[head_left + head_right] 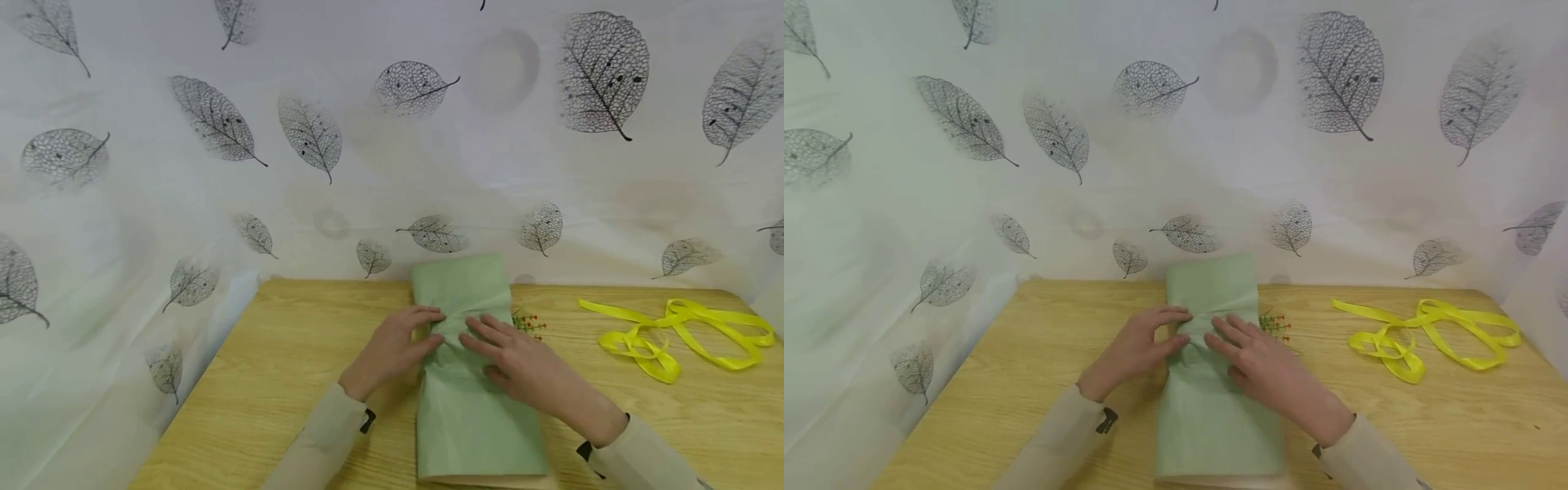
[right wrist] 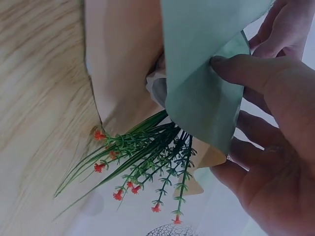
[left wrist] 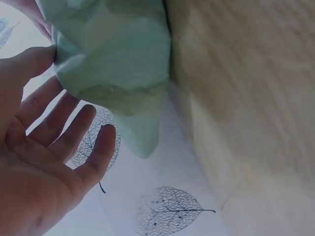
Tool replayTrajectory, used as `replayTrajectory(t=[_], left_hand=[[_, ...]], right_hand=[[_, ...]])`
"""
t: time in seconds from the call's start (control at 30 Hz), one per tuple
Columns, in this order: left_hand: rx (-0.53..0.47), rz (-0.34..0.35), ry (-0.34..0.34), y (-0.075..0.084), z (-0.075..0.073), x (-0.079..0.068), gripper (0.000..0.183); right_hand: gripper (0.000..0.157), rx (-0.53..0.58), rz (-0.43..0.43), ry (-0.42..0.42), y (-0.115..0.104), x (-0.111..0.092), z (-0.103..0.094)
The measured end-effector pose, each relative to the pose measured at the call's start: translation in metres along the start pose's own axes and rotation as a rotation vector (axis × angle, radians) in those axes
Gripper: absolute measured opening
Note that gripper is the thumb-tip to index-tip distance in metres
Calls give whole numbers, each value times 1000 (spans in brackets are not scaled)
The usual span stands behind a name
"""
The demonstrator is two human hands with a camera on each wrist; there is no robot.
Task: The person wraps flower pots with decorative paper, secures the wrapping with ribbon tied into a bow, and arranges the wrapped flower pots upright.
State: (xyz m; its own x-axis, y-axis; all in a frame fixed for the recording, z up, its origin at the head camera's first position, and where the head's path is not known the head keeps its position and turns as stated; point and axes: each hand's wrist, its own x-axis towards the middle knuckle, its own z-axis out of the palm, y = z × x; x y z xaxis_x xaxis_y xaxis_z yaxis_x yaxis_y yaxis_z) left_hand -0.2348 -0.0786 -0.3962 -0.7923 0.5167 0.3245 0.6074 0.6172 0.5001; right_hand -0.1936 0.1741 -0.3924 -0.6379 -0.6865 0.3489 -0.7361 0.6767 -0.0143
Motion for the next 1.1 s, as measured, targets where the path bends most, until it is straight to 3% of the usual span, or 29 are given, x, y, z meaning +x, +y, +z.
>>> replayTrajectory(t=[0.27,0.5,0.73,0.97,1.1], left_hand=[[110,-24,-23,8,-5,6,36],[161,-59,-39,14,-7,7,36],[199,12,-48,15,-10,8,24],[219,34,-90,13,-13,8,41],[225,38,-88,11,-14,8,45]], right_hand=[[56,8,-5,66,1,-1,-1],[57,4,14,52,-5,-2,-7],[60,-2,46,-48,-22,-5,-16],[54,-78,-79,43,-34,-3,-14],[47,-71,-42,-2,-33,-3,-15]])
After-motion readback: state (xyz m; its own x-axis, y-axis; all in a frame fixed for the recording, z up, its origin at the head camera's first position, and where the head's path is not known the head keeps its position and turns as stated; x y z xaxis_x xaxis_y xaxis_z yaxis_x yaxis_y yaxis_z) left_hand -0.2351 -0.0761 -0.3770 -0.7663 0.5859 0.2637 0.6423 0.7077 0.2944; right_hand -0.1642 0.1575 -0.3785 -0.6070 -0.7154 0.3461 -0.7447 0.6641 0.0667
